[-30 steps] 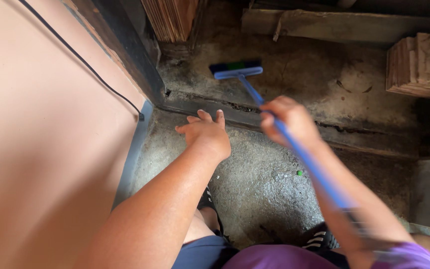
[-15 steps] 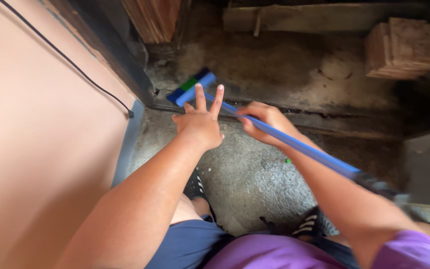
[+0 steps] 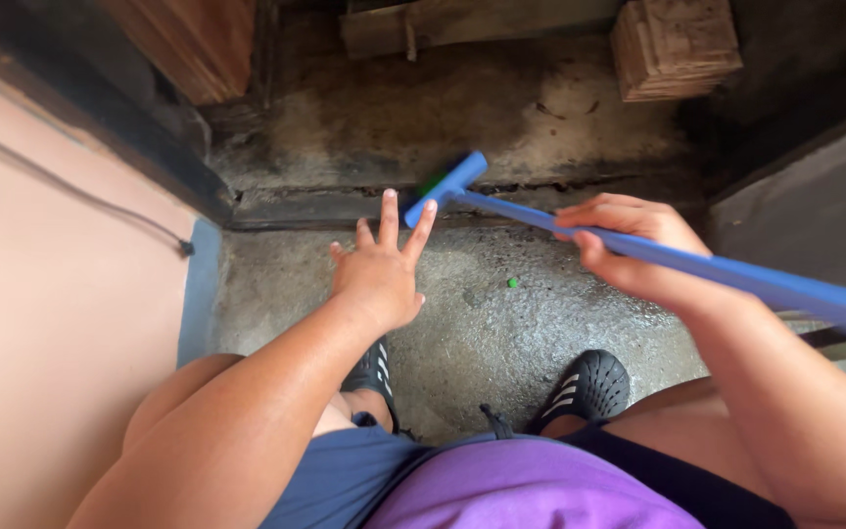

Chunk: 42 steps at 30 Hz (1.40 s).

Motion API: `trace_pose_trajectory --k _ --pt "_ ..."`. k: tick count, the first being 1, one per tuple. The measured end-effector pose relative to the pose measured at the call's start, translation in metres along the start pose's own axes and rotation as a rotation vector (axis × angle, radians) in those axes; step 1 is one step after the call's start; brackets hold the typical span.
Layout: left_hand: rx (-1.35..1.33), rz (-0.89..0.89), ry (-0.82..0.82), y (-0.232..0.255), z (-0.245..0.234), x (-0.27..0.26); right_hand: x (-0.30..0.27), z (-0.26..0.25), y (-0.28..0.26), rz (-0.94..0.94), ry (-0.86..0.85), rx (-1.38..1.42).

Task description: The person scrapes dirt and debris from a concrete floor area beneath a tiled ledge using a blue squeegee.

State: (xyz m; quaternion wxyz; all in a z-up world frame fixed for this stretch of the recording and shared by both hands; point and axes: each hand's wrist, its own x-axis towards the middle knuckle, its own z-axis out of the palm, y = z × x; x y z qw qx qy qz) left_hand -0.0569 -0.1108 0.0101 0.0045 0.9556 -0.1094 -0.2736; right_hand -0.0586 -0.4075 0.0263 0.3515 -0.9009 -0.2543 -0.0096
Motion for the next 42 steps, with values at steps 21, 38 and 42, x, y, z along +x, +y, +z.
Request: trace_pose_trajectory --k 21,38,42 --pt "-0.005 0.484 0.412 0.051 0.012 0.064 -0.042 -0.062 0.039 0.529 0.124 -0.039" --pt "-0.080 0.886 0.476 0.232 0.016 0.130 -0.134 -0.091 0.067 0.434 0.384 -0.084" --pt "-0.068 0.927 0.477 0.257 0.017 0.133 -0.158 -0.096 0.069 0.417 0.671 0.329"
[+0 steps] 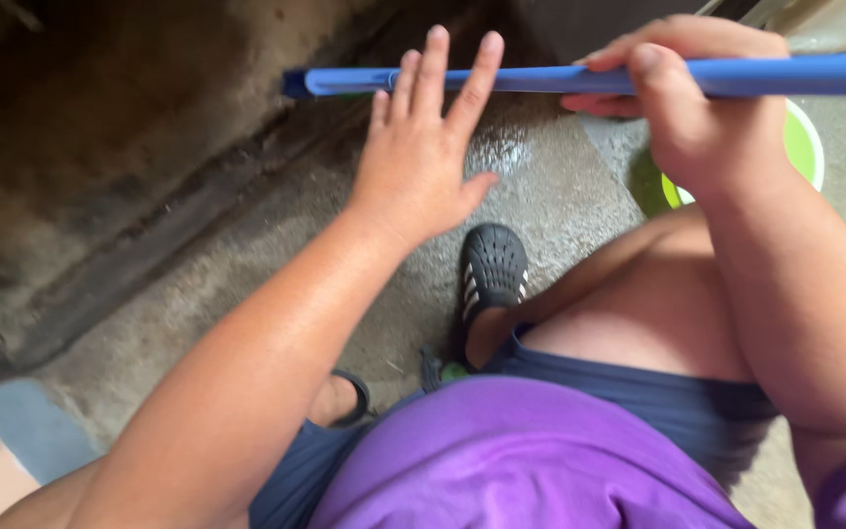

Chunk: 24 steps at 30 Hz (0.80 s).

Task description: The person scrapes dirt and debris from a concrete floor area beneath a tiled ledge using a blue squeegee.

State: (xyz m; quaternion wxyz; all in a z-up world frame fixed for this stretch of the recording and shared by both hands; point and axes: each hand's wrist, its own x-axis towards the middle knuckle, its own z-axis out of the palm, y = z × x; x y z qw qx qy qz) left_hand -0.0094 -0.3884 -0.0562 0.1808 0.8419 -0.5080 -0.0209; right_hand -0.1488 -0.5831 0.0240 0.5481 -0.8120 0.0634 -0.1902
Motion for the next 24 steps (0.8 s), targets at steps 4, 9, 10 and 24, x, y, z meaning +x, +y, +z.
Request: trace_pose_trajectory --k 4,9,10,24 --pt "0.009 0.076 0.018 0.014 0.011 0.020 -0.019 -0.007 0.022 -0.008 0.100 -0.012" --pt "0.027 0.143 0.020 0.026 0.024 0.042 -0.036 0.008 0.050 0.034 0.027 -0.305" --pt "0.029 0.155 0.023 0.029 0.026 0.041 -0.043 0.010 0.052 0.106 0.040 -0.136" --pt "0.059 0.182 -0.022 0.045 0.034 0.051 -0.036 0.001 0.078 0.091 0.133 -0.222"
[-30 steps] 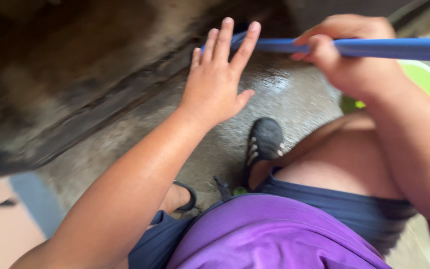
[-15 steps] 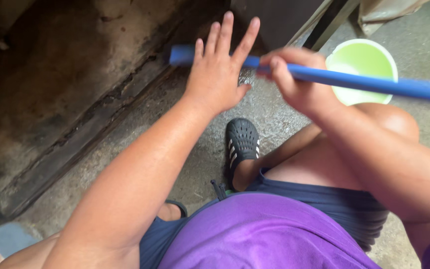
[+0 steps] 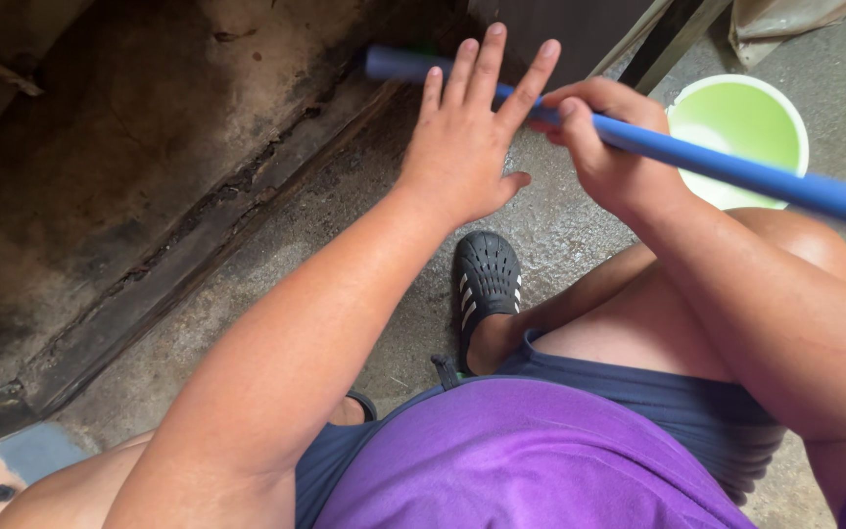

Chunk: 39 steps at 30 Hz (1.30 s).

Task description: The person scrapes dirt and debris from a concrete floor area beneath a tiled ledge using a blue squeegee.

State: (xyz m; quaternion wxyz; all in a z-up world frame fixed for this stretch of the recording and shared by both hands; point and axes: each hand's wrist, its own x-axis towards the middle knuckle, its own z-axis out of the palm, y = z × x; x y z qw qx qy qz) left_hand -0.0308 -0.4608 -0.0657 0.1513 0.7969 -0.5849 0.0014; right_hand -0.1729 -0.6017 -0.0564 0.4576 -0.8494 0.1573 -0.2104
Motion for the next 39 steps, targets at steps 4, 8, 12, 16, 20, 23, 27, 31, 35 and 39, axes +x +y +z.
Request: trace_pose_trajectory --k 4,8,12,16,20,23,27,31,35,39 --pt "-0.033 0.009 -0.011 0.009 0.000 -0.009 -0.005 -0.009 0.001 0.141 -0.022 0.369" --pt "-0.049 0.038 0.046 0.014 0.000 -0.014 -0.012 -0.027 0.000 0.060 0.038 0.396" --pt "-0.007 0.005 0.004 0.011 0.001 -0.005 0.004 -0.014 0.015 -0.025 0.101 0.273" --pt "0.008 -0.018 -0.045 0.008 0.001 -0.006 0.009 -0.006 0.020 -0.051 0.008 0.112" --pt "-0.007 -0.033 -0.094 0.003 0.000 -0.016 -0.004 -0.025 0.013 -0.121 0.017 0.252" --pt "0.001 -0.016 -0.043 0.001 0.006 -0.018 0.005 -0.024 0.027 -0.259 0.001 0.158" --pt "-0.002 -0.047 -0.053 0.001 0.010 -0.019 0.031 0.001 0.050 0.053 -0.085 0.315" --pt "0.000 -0.065 -0.054 0.000 0.016 -0.025 0.025 -0.017 0.051 0.090 0.001 0.404" --pt "0.021 -0.068 -0.072 -0.004 0.021 -0.027 0.030 -0.014 0.053 0.000 0.019 0.419" --pt "0.008 -0.092 -0.089 -0.002 0.024 -0.028 0.032 0.002 0.057 0.114 -0.079 0.409"
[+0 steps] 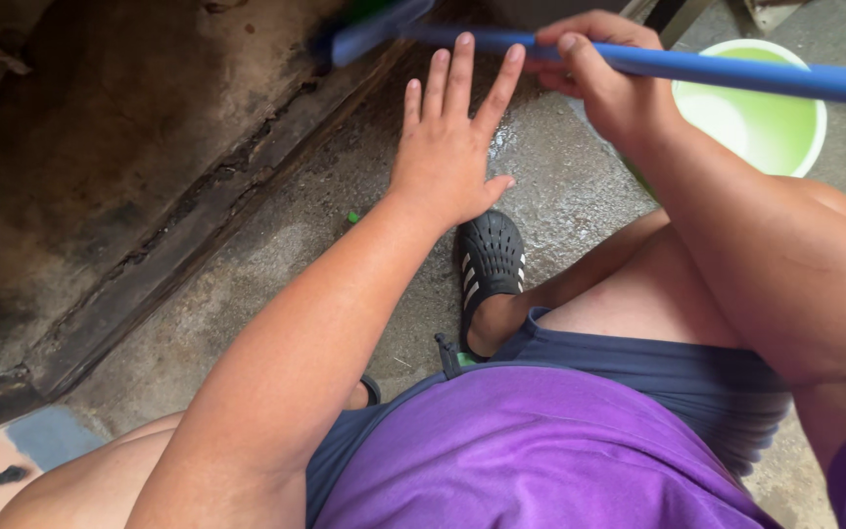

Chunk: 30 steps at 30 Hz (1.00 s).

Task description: The person scrapes dirt and debris from a concrete floor area beneath a tiled ledge using a blue squeegee.

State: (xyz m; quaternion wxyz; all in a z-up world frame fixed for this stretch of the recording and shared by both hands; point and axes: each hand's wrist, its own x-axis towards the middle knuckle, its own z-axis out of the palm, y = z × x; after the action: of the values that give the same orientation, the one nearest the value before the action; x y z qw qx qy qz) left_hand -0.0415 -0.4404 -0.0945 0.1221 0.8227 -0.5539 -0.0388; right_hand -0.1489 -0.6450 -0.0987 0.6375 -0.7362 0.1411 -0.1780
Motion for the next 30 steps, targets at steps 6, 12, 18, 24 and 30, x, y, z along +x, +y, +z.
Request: trace_pose_trajectory --k 6,12,18,24,30 --pt "0.001 -0.013 -0.008 -0.002 0.001 -0.004 -0.008 -0.015 -0.013 -0.060 0.075 0.170" --pt "-0.010 -0.045 -0.038 -0.004 0.000 -0.004 -0.001 -0.002 -0.001 0.076 0.053 0.128" --pt "0.057 -0.002 -0.099 -0.015 -0.028 -0.030 0.009 -0.004 -0.028 0.128 0.074 0.342" --pt "0.180 -0.038 -0.367 -0.040 -0.077 -0.064 0.015 0.062 -0.023 -0.157 -0.041 -0.225" --pt "0.101 -0.084 -0.309 -0.055 -0.071 -0.069 -0.027 0.051 -0.086 0.070 0.162 -0.081"
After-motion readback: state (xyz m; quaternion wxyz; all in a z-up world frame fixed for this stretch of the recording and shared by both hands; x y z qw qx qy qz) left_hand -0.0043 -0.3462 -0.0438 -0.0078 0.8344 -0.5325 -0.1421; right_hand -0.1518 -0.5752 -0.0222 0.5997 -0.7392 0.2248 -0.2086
